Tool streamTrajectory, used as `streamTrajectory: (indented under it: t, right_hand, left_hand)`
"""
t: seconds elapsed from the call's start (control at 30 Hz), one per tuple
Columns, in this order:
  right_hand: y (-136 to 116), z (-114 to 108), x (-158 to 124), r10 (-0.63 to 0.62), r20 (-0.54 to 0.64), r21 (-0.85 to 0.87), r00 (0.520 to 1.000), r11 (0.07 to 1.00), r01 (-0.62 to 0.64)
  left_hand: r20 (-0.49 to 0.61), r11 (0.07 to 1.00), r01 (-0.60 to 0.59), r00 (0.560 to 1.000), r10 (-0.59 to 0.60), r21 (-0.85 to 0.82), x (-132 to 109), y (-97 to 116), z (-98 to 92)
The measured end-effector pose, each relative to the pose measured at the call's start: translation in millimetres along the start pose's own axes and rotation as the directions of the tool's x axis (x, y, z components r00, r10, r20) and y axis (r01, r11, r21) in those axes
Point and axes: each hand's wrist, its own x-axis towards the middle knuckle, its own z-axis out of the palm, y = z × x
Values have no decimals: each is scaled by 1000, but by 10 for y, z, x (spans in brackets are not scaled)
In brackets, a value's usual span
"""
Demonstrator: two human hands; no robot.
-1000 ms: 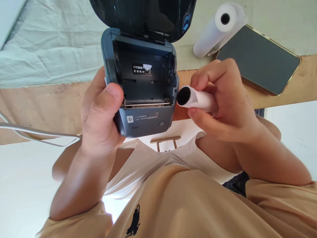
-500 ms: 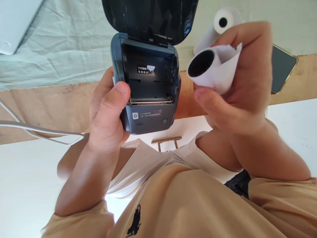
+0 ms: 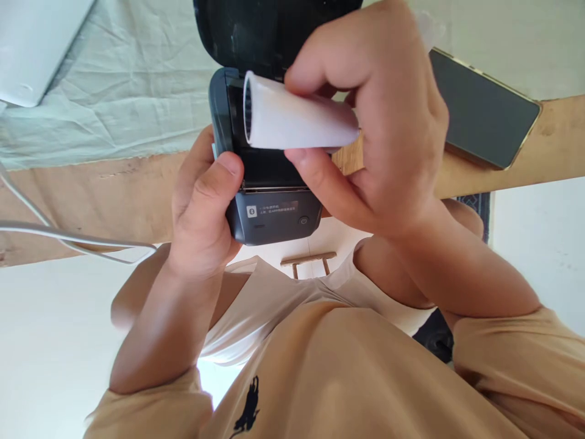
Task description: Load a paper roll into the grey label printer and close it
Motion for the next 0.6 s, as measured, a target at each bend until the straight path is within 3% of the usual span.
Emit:
streamTrajectory:
  t: [0.07, 0.13, 0.27, 0.5, 0.6]
  right_hand:
    - [11, 58, 24, -76, -65, -159, 995, 985, 65]
    - [31, 75, 52, -79, -31, -201, 996, 977, 71]
    - [64, 60, 58, -66, 15, -173, 998, 983, 68]
    - [164, 193, -72, -156, -187, -42, 970, 988, 150]
    - [165, 198, -97, -177, -217, -8, 960, 984, 179]
  left_hand:
    - [21, 1000, -16, 1000, 16, 5, 10, -17, -27]
    - [16, 1000, -27, 1000, 26, 8, 24, -28, -45]
    - [21, 999, -27, 999, 27, 28, 35, -31, -56]
    - [-20, 1000, 25, 999, -25, 0, 4, 19, -14]
    - [-49, 999, 44, 998, -43, 18, 19, 47, -5]
